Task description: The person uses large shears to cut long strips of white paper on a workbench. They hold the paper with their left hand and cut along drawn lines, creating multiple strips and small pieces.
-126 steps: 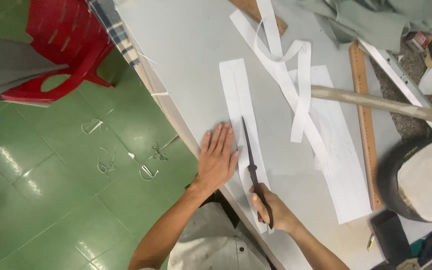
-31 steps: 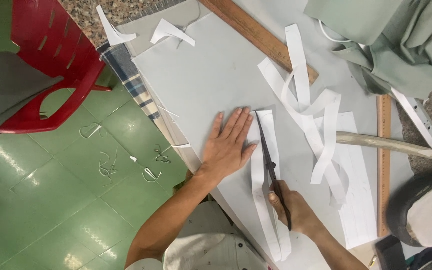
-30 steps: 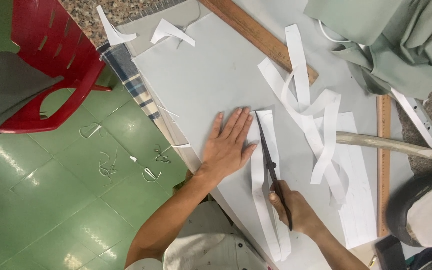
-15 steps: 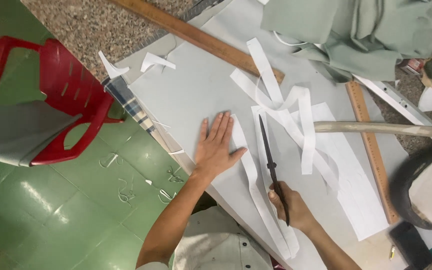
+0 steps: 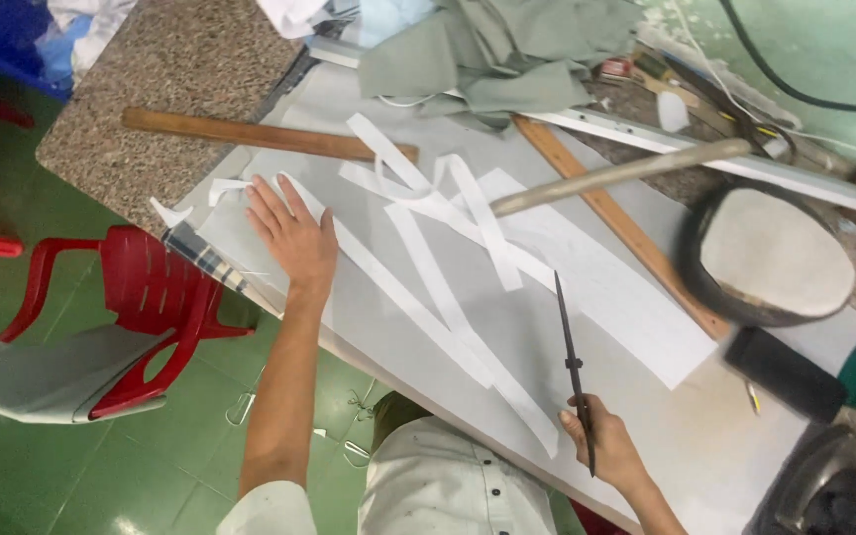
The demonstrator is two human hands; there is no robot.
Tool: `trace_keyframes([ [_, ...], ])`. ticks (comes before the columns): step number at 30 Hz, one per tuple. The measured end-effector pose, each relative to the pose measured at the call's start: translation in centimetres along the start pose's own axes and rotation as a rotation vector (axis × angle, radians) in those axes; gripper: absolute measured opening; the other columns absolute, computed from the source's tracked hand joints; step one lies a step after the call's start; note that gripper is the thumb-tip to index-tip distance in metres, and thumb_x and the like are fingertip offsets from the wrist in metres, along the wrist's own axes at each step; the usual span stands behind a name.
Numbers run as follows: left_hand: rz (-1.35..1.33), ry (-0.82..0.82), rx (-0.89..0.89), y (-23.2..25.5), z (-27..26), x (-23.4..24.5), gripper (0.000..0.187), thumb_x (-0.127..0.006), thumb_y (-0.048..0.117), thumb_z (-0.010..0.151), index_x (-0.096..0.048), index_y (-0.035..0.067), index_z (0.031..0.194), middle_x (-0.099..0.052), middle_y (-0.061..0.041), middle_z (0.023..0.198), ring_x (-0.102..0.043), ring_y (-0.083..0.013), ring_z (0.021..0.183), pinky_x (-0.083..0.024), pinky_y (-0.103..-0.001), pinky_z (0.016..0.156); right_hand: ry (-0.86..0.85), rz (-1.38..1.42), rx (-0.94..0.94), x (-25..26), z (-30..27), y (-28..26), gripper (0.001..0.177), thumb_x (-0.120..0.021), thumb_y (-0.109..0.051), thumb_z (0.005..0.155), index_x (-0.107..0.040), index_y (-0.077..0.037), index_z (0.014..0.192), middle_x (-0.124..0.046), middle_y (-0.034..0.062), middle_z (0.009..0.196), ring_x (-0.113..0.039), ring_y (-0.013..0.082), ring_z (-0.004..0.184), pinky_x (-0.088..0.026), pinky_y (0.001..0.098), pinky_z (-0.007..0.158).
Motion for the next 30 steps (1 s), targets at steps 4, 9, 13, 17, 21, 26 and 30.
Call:
trace_keyframes([
  [4, -0.366, 0.09, -0.498, 9.6, -10.9, 3.8, 0.043, -0.063, 0.026, 0.106, -0.063, -0.005, 0.136, -0.065, -0.025, 0.136, -0.058, -0.0412, 0.131, -0.04, -0.056, 0.117, 0.008, 0.051, -0.167, 3.6, -3.4, 3.8, 0.042, -0.063, -0.044, 0.095, -0.06, -0.007, 0.114, -0.054, 0.0053, 0.057, -0.052, 0.0194, 0.051, -0.045, 0.0332, 0.055],
  [9, -0.715, -0.599, -1.175, 23.0, -28.3, 9.8, 0.071, -0.086, 0.03, 0.074, -0.06, 0.001, 0.134, -0.059, -0.018, 0.137, -0.05, -0.0364, 0.129, -0.036, -0.047, 0.11, 0.063, 0.146, -0.185, 7.5, -6.4, 8.5, 0.043, -0.069, -0.037, 0.093, -0.056, -0.004, 0.117, -0.061, 0.0109, 0.064, -0.055, 0.0236, 0.051, -0.05, 0.0383, 0.053],
  [13, -0.415, -0.884, -1.153, 26.7, -30.9, 9.2, 0.063, -0.085, 0.033, 0.079, -0.062, 0.005, 0.13, -0.063, -0.015, 0.121, -0.057, -0.0283, 0.117, -0.041, -0.043, 0.105, 0.142, 0.107, -0.172, 9.0, -8.9, 8.7, 0.051, -0.073, -0.031, 0.095, -0.06, 0.007, 0.126, -0.073, 0.0157, 0.068, -0.069, 0.0252, 0.055, -0.052, 0.0343, 0.057],
  [17, -0.405, -0.807, -1.178, 28.0, -30.5, 9.4, 0.039, -0.09, 0.033, 0.071, -0.072, 0.007, 0.093, -0.059, -0.009, 0.091, -0.054, -0.0232, 0.095, -0.039, -0.039, 0.093, 0.201, 0.181, -0.13, 8.5, -10.5, 9.9, 0.053, -0.073, -0.03, 0.094, -0.056, 0.007, 0.128, -0.077, 0.018, 0.076, -0.072, 0.0259, 0.057, -0.056, 0.0353, 0.059],
  [21, -0.677, -1.064, -0.913, 29.7, -26.9, 16.4, 0.021, -0.073, 0.028, 0.093, -0.072, 0.006, 0.094, -0.071, -0.017, 0.087, -0.069, -0.0362, 0.089, -0.051, -0.048, 0.08, 0.283, 0.349, -0.046, 7.8, -12.5, 7.9, 0.059, -0.081, -0.023, 0.086, -0.051, 0.007, 0.127, -0.08, 0.0239, 0.106, -0.075, 0.0275, 0.058, -0.06, 0.0354, 0.058],
  [26, -1.684, -1.32, 0.138, 33.9, -25.7, 23.2, 0.023, -0.069, 0.027, 0.101, -0.073, 0.005, 0.104, -0.075, -0.015, 0.078, -0.074, -0.0206, 0.066, -0.063, -0.034, 0.06, 0.334, 0.705, 0.16, 5.7, -10.3, 3.9, 0.068, -0.093, -0.012, 0.07, -0.049, 0.002, 0.119, -0.075, 0.0224, 0.095, -0.069, 0.0247, 0.049, -0.056, 0.0319, 0.048],
  [30, -2.122, -1.085, 0.639, 33.9, -21.1, 25.9, 0.028, -0.058, 0.023, 0.107, -0.067, -0.002, 0.116, -0.074, -0.024, 0.088, -0.076, -0.0327, 0.072, -0.067, -0.046, 0.066, 0.263, 0.664, 0.167, 6.6, -12.5, -4.1, 0.056, -0.088, -0.002, 0.075, -0.053, 0.004, 0.118, -0.064, 0.0143, 0.058, -0.061, 0.0234, 0.039, -0.048, 0.0287, 0.039],
])
Point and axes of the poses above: each hand's wrist, its own z-axis towards the middle knuckle, its own x-axis out of the back of the hand, y = z × x, the point moved 3 cm from there along z, towards the middle knuckle
